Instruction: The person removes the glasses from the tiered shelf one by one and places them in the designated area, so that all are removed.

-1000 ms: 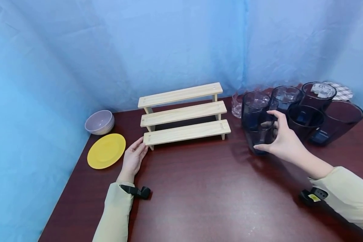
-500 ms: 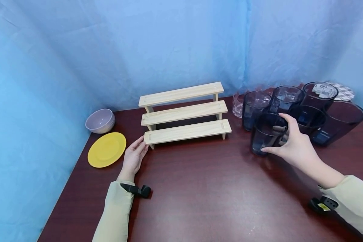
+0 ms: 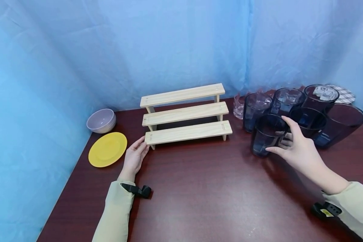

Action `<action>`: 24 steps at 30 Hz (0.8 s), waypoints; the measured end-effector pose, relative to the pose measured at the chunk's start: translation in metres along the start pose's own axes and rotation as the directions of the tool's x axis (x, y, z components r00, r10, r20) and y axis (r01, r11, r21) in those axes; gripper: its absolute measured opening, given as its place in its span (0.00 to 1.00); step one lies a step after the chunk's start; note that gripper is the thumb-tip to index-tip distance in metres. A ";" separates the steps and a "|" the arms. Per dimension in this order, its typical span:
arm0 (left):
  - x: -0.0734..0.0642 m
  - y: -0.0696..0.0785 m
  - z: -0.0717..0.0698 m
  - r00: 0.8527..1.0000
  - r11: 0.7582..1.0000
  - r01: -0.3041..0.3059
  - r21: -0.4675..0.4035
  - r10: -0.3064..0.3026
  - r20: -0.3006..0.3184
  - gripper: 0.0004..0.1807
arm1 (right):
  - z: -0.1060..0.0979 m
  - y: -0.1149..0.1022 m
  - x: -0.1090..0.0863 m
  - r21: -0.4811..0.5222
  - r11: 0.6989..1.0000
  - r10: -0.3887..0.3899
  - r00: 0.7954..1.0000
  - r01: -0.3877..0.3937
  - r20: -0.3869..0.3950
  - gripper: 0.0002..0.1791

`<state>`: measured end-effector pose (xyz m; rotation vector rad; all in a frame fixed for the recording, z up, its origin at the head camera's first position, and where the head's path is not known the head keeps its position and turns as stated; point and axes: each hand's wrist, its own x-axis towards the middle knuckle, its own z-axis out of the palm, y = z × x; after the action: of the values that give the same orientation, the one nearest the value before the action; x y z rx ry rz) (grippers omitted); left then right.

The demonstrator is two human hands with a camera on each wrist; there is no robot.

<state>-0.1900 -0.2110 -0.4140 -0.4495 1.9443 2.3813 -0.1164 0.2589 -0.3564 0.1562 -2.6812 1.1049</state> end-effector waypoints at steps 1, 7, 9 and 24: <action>0.000 0.000 0.000 1.000 1.000 0.000 -0.004 0.000 0.003 0.25 | 0.000 0.000 0.000 -0.003 1.000 -0.005 1.000 0.005 -0.004 0.55; 0.001 -0.002 0.002 1.000 1.000 -0.008 -0.006 0.008 0.018 0.25 | 0.001 0.002 0.000 -0.029 1.000 -0.005 1.000 0.005 -0.011 0.52; 0.002 -0.003 0.002 1.000 1.000 -0.007 -0.010 0.007 0.016 0.25 | 0.001 0.002 0.001 -0.033 0.999 0.005 1.000 -0.005 -0.005 0.52; 0.002 -0.004 0.002 0.999 0.999 0.006 -0.032 -0.005 0.036 0.25 | -0.007 0.004 -0.004 -0.056 0.998 0.032 0.999 -0.032 0.005 0.48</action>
<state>-0.1910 -0.2085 -0.4176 -0.4109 1.8906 2.4028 -0.1123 0.2669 -0.3554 0.1066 -2.7254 1.0386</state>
